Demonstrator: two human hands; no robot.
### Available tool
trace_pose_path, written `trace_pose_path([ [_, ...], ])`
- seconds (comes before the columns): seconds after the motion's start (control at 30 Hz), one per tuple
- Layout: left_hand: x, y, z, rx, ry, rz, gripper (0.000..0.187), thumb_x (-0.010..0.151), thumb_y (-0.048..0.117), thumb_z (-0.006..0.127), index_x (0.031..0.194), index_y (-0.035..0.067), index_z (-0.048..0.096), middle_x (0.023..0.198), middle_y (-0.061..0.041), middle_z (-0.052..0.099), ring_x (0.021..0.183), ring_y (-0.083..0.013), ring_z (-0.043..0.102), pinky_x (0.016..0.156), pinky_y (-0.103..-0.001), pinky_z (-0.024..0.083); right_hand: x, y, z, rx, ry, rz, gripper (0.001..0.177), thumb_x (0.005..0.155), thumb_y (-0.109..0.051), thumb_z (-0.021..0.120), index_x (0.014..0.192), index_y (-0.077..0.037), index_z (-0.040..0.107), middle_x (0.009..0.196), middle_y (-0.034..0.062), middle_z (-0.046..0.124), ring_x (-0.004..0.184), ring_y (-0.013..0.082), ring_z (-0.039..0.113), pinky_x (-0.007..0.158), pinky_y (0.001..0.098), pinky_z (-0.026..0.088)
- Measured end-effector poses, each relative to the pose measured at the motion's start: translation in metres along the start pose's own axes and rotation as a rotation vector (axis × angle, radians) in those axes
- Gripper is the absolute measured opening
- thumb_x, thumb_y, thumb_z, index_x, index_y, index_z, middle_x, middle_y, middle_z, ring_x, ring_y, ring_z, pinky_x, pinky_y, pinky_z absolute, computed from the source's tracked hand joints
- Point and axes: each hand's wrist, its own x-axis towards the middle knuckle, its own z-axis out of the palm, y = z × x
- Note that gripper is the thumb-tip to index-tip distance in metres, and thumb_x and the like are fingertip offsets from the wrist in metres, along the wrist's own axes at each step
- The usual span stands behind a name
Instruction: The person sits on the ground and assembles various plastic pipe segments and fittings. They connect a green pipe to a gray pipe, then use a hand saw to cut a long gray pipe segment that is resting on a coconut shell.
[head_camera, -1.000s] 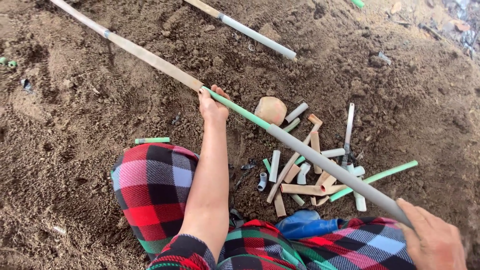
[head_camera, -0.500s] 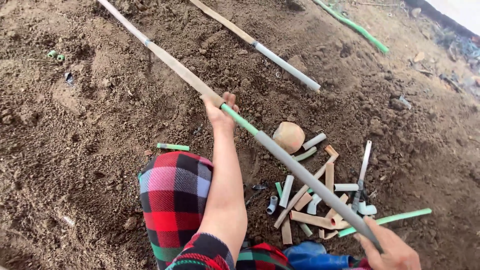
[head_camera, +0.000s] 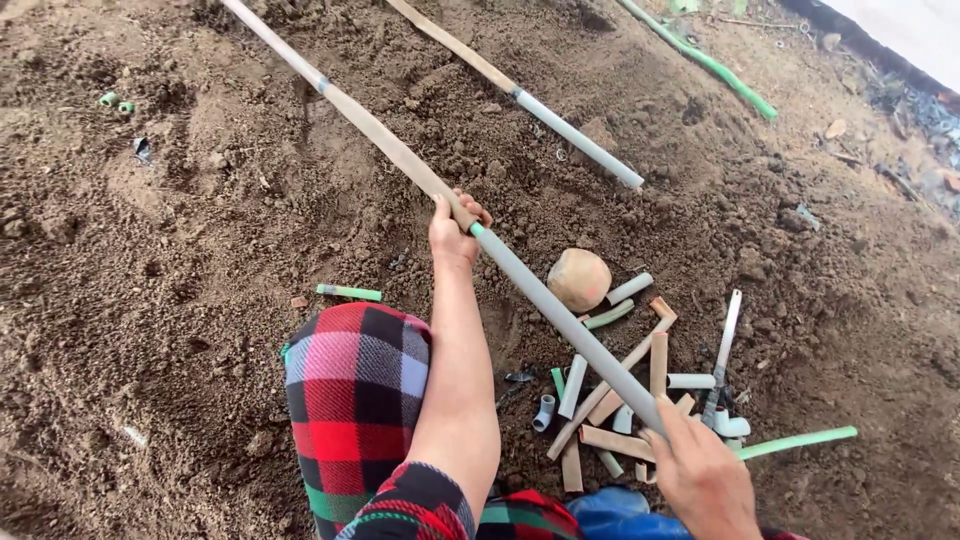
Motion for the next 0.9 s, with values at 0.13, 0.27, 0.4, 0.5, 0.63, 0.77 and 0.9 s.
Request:
trace_pose_path([
  [0.13, -0.003, 0.005, -0.007, 0.088, -0.003, 0.032, 0.031, 0.101, 0.038, 0.036, 0.099, 0.010, 0.050, 0.069, 0.002, 0.054, 0.057, -0.0092, 0.053, 0.054, -0.031, 0.048, 0.018, -0.015, 0.017, 0.061, -0.011, 0.007, 0.043, 0.077, -0.020, 0.064, 0.119, -0.010, 0.061, 0.090, 0.0062, 0.068, 0.060, 0.0216, 0.063, 0.052, 0.0318, 0.050],
  [0.27, -0.008, 0.010, 0.001, 0.047, 0.011, 0.038, 0.031, 0.101, 0.038, 0.036, 0.099, 0.011, 0.049, 0.065, 0.004, 0.051, 0.054, -0.0068, 0.050, 0.051, -0.028, 0.048, 0.020, -0.016, 0.024, 0.154, -0.085, 0.091, 0.042, 0.077, -0.023, 0.065, 0.117, -0.011, 0.062, 0.090, 0.0086, 0.068, 0.056, 0.0231, 0.063, 0.049, 0.0324, 0.051],
  [0.4, -0.014, 0.012, 0.008, 0.129, 0.044, 0.109, 0.031, 0.101, 0.035, 0.036, 0.102, 0.008, 0.050, 0.065, 0.003, 0.052, 0.053, -0.0063, 0.051, 0.048, -0.026, 0.049, 0.029, -0.016, 0.022, 0.212, -0.175, 0.151, 0.043, 0.079, -0.026, 0.062, 0.119, -0.010, 0.060, 0.089, 0.0097, 0.069, 0.058, 0.0237, 0.066, 0.051, 0.0341, 0.053],
  [0.5, -0.011, 0.011, 0.007, 0.106, 0.035, 0.109, 0.027, 0.102, 0.033, 0.035, 0.101, 0.010, 0.050, 0.067, 0.003, 0.053, 0.055, -0.0066, 0.052, 0.049, -0.027, 0.048, 0.039, -0.020, 0.008, 0.390, -0.313, 0.352, 0.043, 0.077, -0.026, 0.064, 0.118, -0.011, 0.062, 0.111, 0.0049, 0.069, 0.084, 0.0201, 0.069, 0.071, 0.0301, 0.054],
  [0.63, -0.012, 0.005, -0.003, 0.058, 0.014, 0.067, 0.032, 0.100, 0.040, 0.036, 0.098, 0.013, 0.051, 0.067, 0.001, 0.055, 0.055, -0.0108, 0.055, 0.049, -0.029, 0.049, 0.041, -0.015, 0.010, 0.546, -0.567, 0.512, 0.050, 0.077, -0.024, 0.064, 0.125, -0.015, 0.057, 0.100, 0.0066, 0.072, 0.079, 0.0173, 0.068, 0.068, 0.0276, 0.053],
  [0.77, -0.001, 0.001, -0.023, 0.051, 0.042, 0.044, 0.033, 0.099, 0.043, 0.037, 0.101, 0.013, 0.052, 0.072, -0.003, 0.055, 0.057, -0.0141, 0.054, 0.046, -0.029, 0.045, 0.038, 0.012, 0.015, 0.883, -0.976, 0.556, 0.068, 0.080, -0.025, 0.060, 0.143, -0.023, 0.036, 0.061, 0.0099, 0.060, 0.050, 0.0170, 0.051, 0.045, 0.0279, 0.032],
  [0.9, -0.003, 0.001, -0.008, 0.044, 0.067, 0.019, 0.034, 0.098, 0.045, 0.040, 0.106, 0.014, 0.052, 0.066, 0.000, 0.051, 0.048, -0.0084, 0.049, 0.043, -0.025, 0.043, 0.027, 0.022, 0.019, 1.133, -0.729, 0.895, 0.061, 0.078, -0.008, 0.066, 0.137, -0.010, 0.051, 0.061, 0.0164, 0.057, 0.043, 0.0171, 0.043, 0.035, 0.0244, 0.026],
])
